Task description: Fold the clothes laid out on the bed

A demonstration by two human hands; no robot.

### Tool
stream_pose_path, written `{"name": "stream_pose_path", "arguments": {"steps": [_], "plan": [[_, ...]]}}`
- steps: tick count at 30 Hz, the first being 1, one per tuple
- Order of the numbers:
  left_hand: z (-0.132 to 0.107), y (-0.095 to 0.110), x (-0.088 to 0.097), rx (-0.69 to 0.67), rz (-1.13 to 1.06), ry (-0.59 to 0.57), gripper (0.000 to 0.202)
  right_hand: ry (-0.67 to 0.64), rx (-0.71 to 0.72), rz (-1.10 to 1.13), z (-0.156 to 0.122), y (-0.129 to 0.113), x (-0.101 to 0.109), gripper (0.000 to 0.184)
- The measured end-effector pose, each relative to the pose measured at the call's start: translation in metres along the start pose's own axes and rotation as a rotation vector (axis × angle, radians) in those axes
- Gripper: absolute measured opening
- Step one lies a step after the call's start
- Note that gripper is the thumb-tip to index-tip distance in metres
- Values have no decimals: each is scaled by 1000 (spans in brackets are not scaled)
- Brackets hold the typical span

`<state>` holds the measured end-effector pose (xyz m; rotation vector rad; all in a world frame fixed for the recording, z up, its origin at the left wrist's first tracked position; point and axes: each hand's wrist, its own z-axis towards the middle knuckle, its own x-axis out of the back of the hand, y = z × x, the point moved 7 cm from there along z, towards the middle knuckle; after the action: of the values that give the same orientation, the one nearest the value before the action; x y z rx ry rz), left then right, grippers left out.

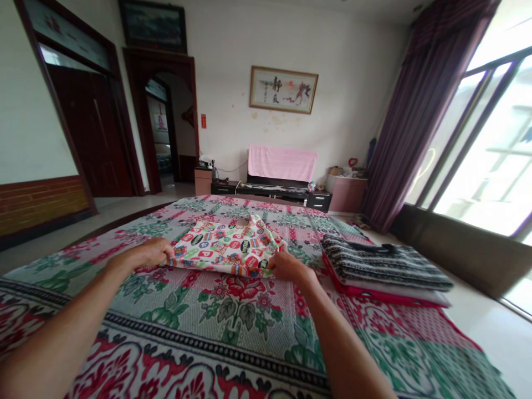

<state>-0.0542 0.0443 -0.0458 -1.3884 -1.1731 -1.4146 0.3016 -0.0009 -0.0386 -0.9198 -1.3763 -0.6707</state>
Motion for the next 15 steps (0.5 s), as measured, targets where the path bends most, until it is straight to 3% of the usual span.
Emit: {"name": "stream_pose_path", "arguments": {"steps": [8,11,13,15], "plan": [[-7,0,-4,70,-133,-84,36,-111,-34,30,-5,-4,1,30],[-12,6,1,8,-199,-136,31,-172,-26,99,-11,-6,6,28],[-12,10,10,-38,-199,-83,25,-122,-1,156,-12,-7,14,25],[-10,9,18,1,-173,37,23,19,-5,194,-8,-5,19,25]]}}
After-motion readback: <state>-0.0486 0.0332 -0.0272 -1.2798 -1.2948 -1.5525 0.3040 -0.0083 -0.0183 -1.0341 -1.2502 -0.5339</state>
